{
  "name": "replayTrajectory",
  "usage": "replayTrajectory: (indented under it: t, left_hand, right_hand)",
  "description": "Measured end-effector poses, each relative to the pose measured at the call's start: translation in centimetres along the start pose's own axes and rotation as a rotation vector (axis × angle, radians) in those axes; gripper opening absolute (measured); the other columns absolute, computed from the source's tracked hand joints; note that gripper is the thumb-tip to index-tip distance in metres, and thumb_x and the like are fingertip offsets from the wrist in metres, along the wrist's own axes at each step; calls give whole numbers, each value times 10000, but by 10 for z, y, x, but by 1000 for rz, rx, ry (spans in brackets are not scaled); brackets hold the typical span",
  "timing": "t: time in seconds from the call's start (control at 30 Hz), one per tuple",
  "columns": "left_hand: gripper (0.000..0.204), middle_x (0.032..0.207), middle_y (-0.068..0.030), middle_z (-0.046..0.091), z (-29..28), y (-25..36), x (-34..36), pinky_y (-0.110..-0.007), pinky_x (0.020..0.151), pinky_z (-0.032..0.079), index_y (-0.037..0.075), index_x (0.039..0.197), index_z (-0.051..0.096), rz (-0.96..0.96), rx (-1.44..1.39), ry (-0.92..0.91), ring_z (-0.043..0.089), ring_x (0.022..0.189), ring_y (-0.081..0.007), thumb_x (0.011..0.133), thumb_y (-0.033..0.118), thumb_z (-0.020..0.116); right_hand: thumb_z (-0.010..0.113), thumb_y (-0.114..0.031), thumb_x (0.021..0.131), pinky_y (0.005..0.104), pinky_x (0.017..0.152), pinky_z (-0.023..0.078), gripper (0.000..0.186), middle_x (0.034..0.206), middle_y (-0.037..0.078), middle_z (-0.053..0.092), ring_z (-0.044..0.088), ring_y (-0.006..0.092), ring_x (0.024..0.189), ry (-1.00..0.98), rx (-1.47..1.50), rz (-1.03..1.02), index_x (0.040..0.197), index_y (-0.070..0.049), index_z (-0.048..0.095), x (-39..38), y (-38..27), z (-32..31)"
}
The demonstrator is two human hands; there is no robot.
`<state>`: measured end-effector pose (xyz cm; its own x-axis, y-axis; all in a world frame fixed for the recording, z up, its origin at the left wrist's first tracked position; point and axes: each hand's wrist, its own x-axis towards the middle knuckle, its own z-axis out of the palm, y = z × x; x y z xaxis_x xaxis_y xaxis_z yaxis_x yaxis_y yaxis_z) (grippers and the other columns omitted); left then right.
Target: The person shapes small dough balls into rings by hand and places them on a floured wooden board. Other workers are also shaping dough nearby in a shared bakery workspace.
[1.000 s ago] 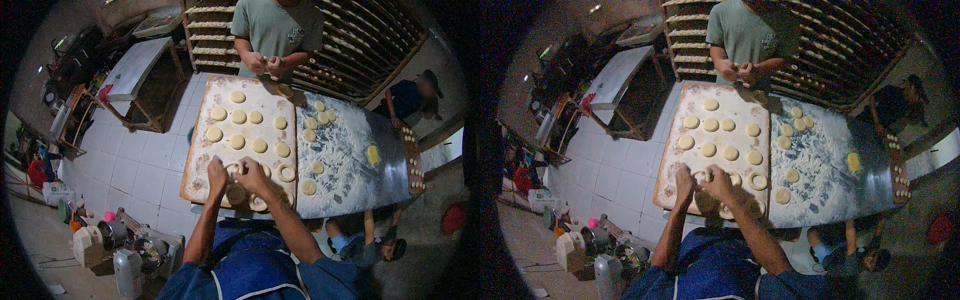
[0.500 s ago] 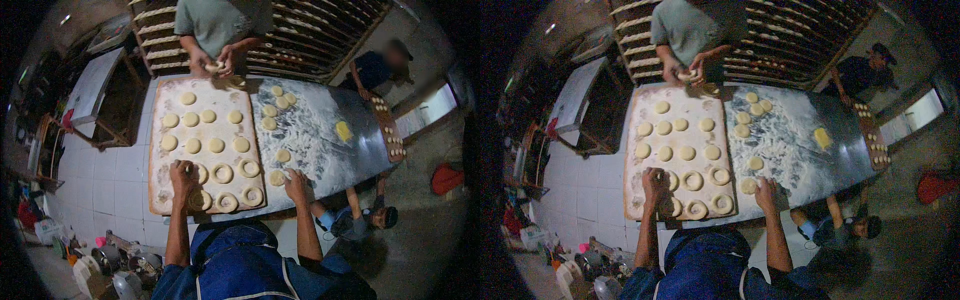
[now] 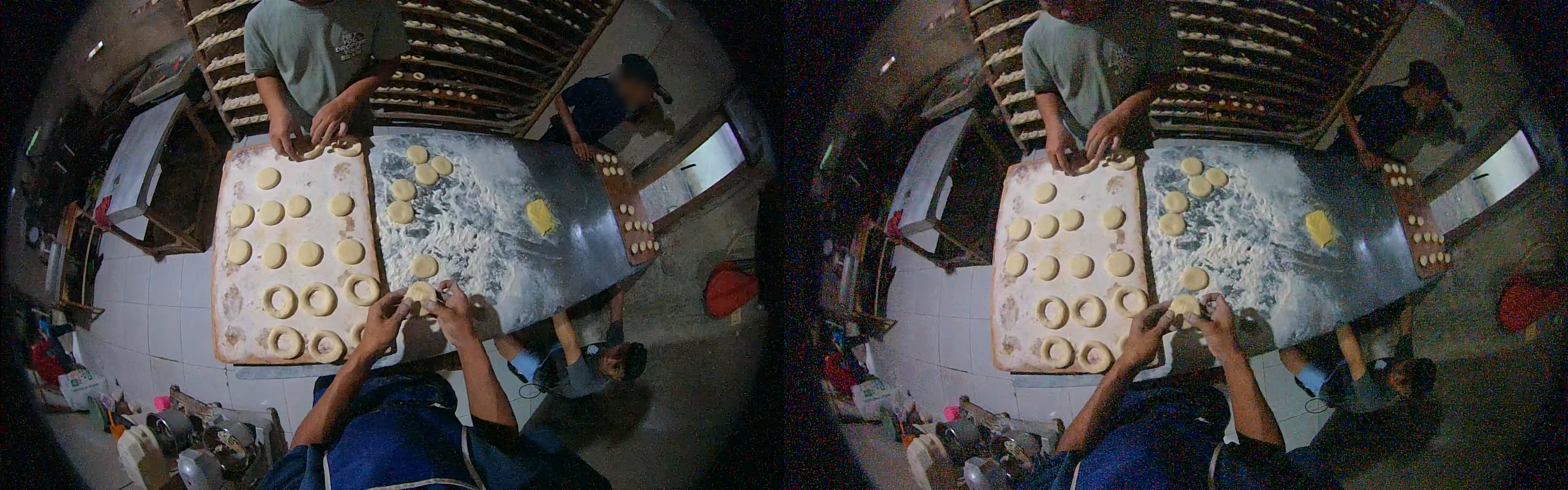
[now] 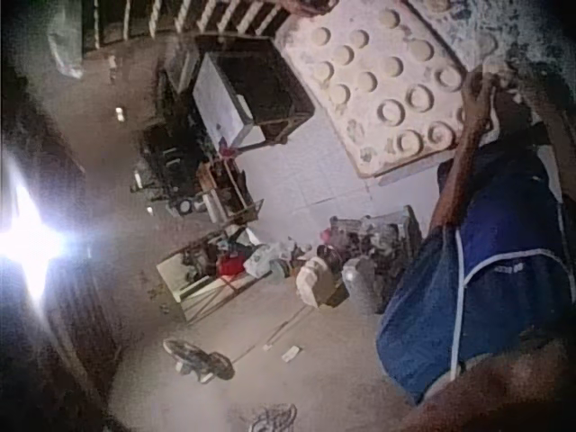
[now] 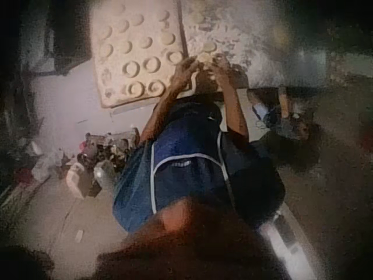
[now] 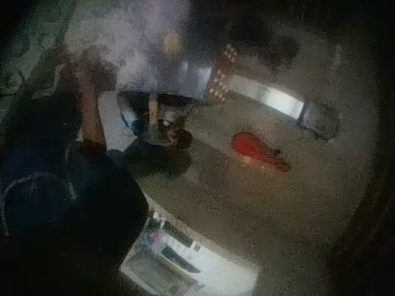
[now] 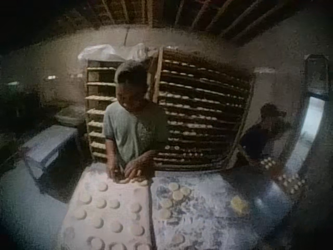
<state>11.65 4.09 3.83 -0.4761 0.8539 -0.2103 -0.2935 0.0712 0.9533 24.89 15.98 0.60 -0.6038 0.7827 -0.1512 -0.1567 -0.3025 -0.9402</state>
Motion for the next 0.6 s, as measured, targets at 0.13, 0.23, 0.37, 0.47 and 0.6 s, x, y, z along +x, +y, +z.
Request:
replayTrajectory:
  t: [0.13, 0.23, 0.37, 0.47, 0.6]
  left_hand:
    - [266, 956, -95, 633, 18, 0, 4, -295, 746, 487, -34, 1087, 556, -18, -185, -26, 594, 842, -155, 884, 127, 614]
    - [234, 902, -83, 636, 26, 0, 4, -286, 707, 492, -28, 1047, 560, 14, -250, 21, 591, 809, -138, 863, 92, 641]
    - [281, 928, -99, 625, 32, 4, 3, -287, 699, 506, -17, 1069, 507, 70, -160, 11, 597, 826, -154, 840, 51, 655]
    - [350, 946, -107, 605, 30, 7, 2, -290, 682, 514, 21, 1115, 439, 137, -93, 9, 597, 834, -171, 835, 18, 648]
    - [401, 950, -116, 580, 27, 0, 0, -309, 663, 525, 73, 1143, 372, 125, -215, 13, 593, 834, -192, 842, 0, 627]
  right_hand:
    - [765, -124, 715, 310, 806, 491, 493, 1020, 111, 534, 580, 196, 972, -92, -119, 9, 1054, -39, 417, -13, -46, 16]
    - [758, -137, 730, 318, 804, 493, 526, 1006, 118, 538, 588, 210, 955, -66, -312, -81, 1102, -33, 400, -6, -38, 8]
    - [736, -58, 710, 334, 785, 498, 549, 1073, 94, 500, 568, 226, 1002, -46, -429, -121, 1132, -30, 388, -8, -33, 1]
    - [680, 7, 706, 338, 799, 492, 551, 1123, 100, 473, 553, 219, 1022, -33, -492, -120, 1162, -33, 372, -13, -42, 12]
    - [609, 46, 703, 327, 785, 491, 594, 1151, 109, 460, 556, 201, 998, -293, -285, 26, 1229, -35, 346, -17, -55, 15]
